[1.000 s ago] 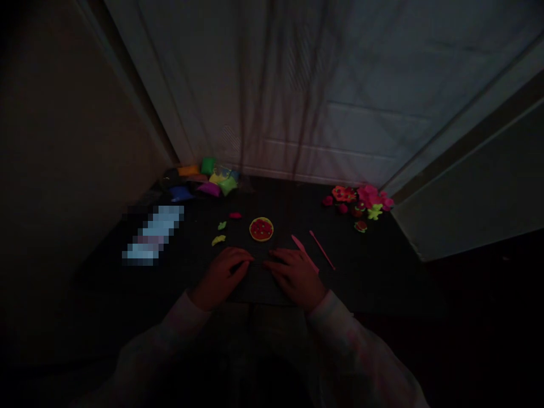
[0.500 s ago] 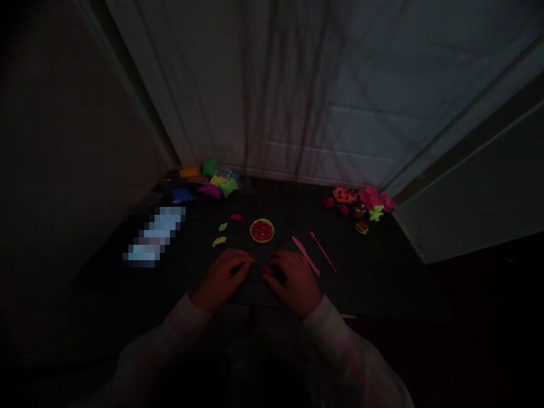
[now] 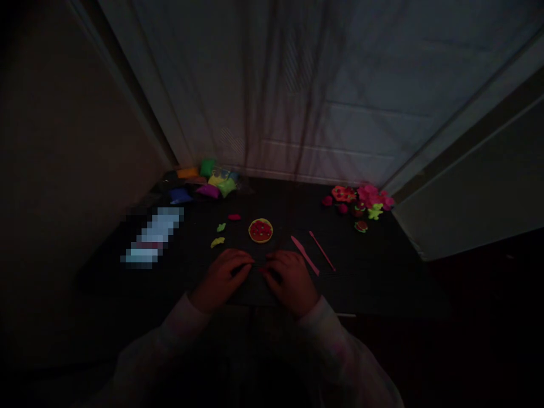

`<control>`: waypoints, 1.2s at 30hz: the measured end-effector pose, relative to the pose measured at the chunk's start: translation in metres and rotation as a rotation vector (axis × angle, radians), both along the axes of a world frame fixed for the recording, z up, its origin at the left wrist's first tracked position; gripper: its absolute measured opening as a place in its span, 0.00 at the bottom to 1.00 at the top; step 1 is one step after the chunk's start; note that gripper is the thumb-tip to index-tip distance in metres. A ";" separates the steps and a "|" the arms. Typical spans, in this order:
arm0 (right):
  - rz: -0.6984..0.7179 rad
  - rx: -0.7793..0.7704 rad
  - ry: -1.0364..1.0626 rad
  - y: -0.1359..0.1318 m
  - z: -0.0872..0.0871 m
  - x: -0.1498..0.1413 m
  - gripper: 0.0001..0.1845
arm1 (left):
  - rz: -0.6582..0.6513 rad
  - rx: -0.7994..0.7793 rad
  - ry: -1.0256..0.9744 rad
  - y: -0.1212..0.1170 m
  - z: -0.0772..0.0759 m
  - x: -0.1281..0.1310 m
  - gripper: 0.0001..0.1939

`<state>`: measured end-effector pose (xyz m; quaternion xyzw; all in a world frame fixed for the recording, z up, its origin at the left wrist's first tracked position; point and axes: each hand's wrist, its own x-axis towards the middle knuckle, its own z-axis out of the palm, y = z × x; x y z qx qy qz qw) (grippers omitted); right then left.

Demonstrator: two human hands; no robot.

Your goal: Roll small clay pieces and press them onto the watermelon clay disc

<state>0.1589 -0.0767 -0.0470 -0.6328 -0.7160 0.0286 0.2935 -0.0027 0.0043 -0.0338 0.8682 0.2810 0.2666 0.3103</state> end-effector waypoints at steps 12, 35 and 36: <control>0.016 -0.011 0.050 0.001 0.002 -0.003 0.03 | -0.029 0.060 0.085 0.000 0.000 0.002 0.08; 0.038 -0.072 0.135 0.005 0.008 -0.011 0.02 | -0.098 0.050 0.051 0.003 -0.004 0.001 0.05; 0.040 -0.072 0.131 0.005 0.008 -0.011 0.02 | -0.098 0.048 0.043 0.003 -0.005 0.002 0.05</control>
